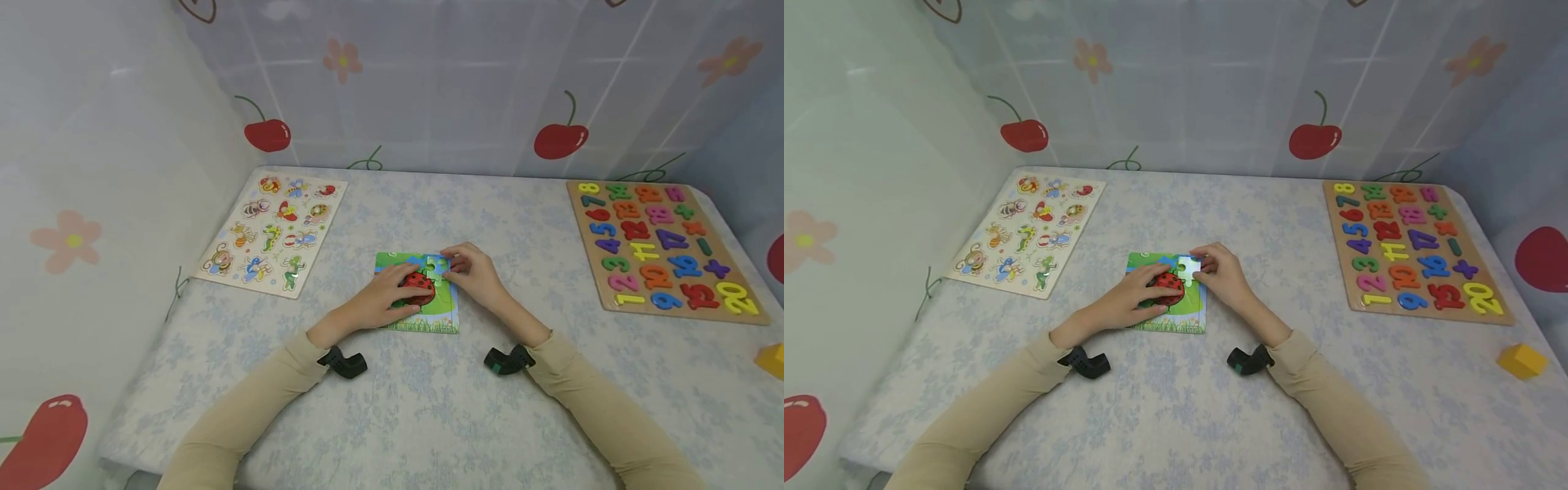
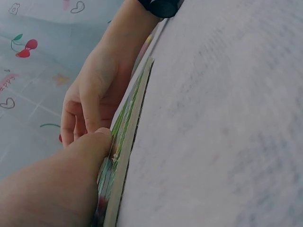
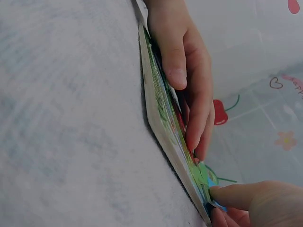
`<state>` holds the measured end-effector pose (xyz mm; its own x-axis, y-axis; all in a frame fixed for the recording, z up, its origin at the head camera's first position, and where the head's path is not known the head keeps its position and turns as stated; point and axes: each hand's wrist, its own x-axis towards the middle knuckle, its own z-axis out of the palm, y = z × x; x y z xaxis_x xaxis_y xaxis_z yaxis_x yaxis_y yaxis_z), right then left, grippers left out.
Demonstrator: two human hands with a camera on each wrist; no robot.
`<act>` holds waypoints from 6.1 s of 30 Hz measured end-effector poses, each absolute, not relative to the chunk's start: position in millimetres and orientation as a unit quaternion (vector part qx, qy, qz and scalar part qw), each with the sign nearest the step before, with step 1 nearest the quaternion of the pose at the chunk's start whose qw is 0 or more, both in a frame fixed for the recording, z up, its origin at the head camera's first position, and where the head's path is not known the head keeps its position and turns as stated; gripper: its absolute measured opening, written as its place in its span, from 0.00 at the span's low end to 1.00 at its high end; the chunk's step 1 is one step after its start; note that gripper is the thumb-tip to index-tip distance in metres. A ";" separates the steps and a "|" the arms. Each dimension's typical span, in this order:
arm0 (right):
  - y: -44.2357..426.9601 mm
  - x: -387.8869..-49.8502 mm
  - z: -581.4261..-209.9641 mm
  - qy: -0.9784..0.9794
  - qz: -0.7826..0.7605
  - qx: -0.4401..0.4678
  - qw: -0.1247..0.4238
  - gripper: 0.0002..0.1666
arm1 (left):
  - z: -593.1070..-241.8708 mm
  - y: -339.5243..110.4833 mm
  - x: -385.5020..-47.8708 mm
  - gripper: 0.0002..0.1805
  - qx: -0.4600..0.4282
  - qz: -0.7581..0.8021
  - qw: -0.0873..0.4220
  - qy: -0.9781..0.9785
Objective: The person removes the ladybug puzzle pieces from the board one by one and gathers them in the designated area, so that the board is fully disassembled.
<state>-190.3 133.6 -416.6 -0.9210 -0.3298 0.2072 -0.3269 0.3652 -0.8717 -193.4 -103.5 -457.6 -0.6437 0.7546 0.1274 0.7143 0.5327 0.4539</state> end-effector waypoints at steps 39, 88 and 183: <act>287.1 -195.5 -441.2 0.850 -0.521 0.051 -0.061 0.22 | -459.0 -109.5 -197.1 0.24 0.408 0.230 0.060 0.881; 110.8 -212.5 -446.8 0.858 -0.490 -0.157 -0.001 0.19 | -458.6 -108.2 -200.3 0.36 0.217 0.333 -0.051 0.916; 65.6 -205.4 -428.8 0.862 -0.487 -0.132 0.041 0.30 | -465.4 -158.4 -234.9 0.39 0.276 0.410 0.041 0.868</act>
<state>-205.4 65.6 -428.8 -0.9615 -0.2685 0.0582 -0.1885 0.4906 -0.8508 -234.9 -158.4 -465.4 -0.8443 0.5129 0.1552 0.4460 0.5119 0.7342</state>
